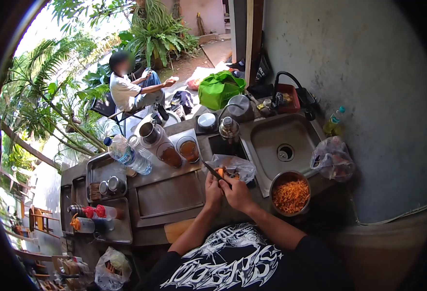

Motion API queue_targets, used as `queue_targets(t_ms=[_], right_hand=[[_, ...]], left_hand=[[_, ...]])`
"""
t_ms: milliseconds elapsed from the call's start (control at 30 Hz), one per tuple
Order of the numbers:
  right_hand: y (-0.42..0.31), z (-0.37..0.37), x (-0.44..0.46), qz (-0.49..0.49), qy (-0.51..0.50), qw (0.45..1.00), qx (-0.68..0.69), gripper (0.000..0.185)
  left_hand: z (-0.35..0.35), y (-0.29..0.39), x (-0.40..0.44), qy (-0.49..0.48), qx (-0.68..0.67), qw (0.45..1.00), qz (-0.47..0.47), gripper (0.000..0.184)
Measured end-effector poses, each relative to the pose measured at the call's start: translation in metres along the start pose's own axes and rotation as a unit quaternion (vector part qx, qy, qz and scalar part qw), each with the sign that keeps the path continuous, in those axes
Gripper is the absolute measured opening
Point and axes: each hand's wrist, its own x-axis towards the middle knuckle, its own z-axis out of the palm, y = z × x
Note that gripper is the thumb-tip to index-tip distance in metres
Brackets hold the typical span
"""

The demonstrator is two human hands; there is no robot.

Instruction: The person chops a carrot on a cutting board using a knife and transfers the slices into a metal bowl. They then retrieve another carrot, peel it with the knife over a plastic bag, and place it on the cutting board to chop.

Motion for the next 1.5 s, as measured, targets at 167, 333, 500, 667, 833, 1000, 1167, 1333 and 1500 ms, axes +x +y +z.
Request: queue_targets(t_ms=[167,333,500,667,833,1000,1167,1333,1500], right_hand=[[0.004,0.001,-0.006,0.012,-0.007,1.0,0.014,0.036],[0.012,0.013,-0.022,-0.026,-0.001,0.999,-0.025,0.035],[0.004,0.0,-0.001,0.041,-0.014,0.999,-0.002,0.035],[0.012,0.005,-0.003,0.006,0.019,1.0,0.004,0.035],[0.019,0.017,-0.025,-0.007,-0.002,1.0,-0.018,0.035],[0.011,0.001,0.0,0.053,-0.006,0.998,-0.011,0.034],[0.022,0.004,0.006,0.013,0.028,1.0,-0.005,0.035],[0.021,0.017,-0.021,-0.02,-0.005,0.999,-0.027,0.036],[0.019,0.014,-0.016,0.009,-0.005,1.0,-0.006,0.035]], left_hand=[[0.0,0.006,0.001,0.024,0.07,0.997,0.017,0.026],[-0.006,0.006,0.008,0.059,0.094,0.992,0.06,0.028],[-0.011,-0.005,-0.002,0.004,0.062,0.998,-0.008,0.023],[-0.004,0.003,0.003,0.015,0.076,0.997,0.009,0.022],[-0.012,0.005,0.008,0.069,0.143,0.986,0.058,0.025],[-0.011,-0.004,-0.003,0.006,0.105,0.994,-0.005,0.02],[-0.008,0.003,-0.002,-0.033,0.113,0.993,-0.013,0.015],[-0.01,0.007,0.006,0.076,0.153,0.983,0.065,0.023],[-0.014,0.005,-0.001,0.05,0.172,0.981,0.077,0.023]])
